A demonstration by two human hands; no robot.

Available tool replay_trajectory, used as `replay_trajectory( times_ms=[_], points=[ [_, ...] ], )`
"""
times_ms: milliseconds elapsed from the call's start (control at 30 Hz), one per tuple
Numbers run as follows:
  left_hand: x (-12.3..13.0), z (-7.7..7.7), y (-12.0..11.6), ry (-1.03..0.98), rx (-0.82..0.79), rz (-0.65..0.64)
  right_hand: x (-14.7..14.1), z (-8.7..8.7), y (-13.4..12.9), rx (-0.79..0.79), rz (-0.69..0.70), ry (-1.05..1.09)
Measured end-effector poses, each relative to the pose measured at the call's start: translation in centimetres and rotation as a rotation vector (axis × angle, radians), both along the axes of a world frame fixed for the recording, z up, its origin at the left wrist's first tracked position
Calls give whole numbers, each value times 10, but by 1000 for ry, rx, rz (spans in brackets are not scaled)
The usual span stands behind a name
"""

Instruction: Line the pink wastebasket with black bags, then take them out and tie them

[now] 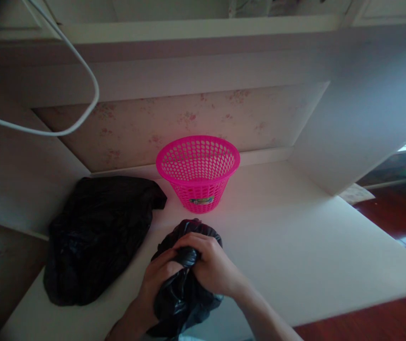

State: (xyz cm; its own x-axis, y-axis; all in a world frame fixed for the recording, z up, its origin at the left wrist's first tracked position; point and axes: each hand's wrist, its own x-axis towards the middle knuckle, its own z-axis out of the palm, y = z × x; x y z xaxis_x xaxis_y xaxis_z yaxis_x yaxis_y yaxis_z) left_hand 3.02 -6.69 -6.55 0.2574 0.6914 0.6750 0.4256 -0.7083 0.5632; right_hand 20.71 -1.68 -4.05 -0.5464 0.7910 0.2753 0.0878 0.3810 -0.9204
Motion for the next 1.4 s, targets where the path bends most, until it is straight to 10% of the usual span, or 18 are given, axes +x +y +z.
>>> replay_trajectory(
  times_ms=[233,367,600,933,1233,1400],
  points=[
    [-10,4,1,-74,-44,-11,41,0,14,-709,316,320],
    [-9,4,3,-82,-29,-68,43,-10,19,-941,227,422],
    [-15,-2,1,42,70,2,37,-9,25,-831,176,399],
    [-8,7,-4,36,-96,-34,13,-13,21,-439,-456,511],
    [-11,5,-2,63,-15,-11,22,-2,16,-847,3,288],
    [-7,5,-1,130,-11,-24,19,3,18,-807,-96,382]
  ],
)
